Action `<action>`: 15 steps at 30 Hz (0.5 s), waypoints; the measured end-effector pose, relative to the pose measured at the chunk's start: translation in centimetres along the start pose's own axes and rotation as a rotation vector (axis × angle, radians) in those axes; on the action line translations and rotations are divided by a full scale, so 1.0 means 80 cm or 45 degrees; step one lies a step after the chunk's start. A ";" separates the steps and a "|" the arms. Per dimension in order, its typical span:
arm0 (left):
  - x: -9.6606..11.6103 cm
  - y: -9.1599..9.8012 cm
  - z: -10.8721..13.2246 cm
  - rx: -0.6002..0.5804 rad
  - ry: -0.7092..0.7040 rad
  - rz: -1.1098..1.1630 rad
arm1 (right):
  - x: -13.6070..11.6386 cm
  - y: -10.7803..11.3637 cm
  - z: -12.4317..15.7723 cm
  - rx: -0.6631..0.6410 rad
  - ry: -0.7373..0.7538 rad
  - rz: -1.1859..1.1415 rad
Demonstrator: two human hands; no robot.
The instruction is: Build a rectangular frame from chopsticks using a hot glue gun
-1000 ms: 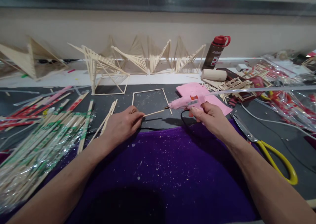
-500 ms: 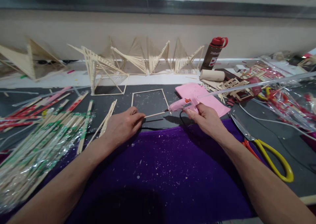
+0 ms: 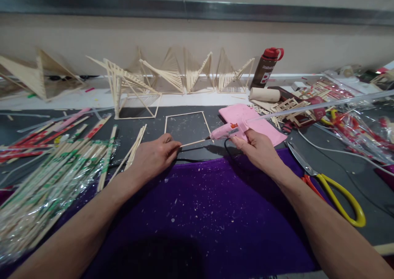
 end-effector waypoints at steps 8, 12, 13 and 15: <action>0.001 0.000 0.000 -0.016 -0.011 0.003 | -0.001 0.001 0.001 0.025 0.001 0.036; 0.001 0.000 0.000 -0.021 -0.024 0.006 | -0.003 0.002 0.002 0.032 0.017 0.035; 0.000 0.000 0.000 -0.020 -0.026 0.007 | -0.003 0.002 0.002 0.035 0.019 0.041; 0.000 -0.001 0.000 -0.016 -0.024 0.006 | -0.003 0.002 0.002 0.040 0.022 0.049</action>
Point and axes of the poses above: each hand's wrist, its own z-axis away from the middle knuckle, its own y-axis out of the back of the hand, x = y × z, the point moved 4 cm from there along -z, towards the middle knuckle, and after that the axes turned 12 degrees about -x, right-handed, at the moved point
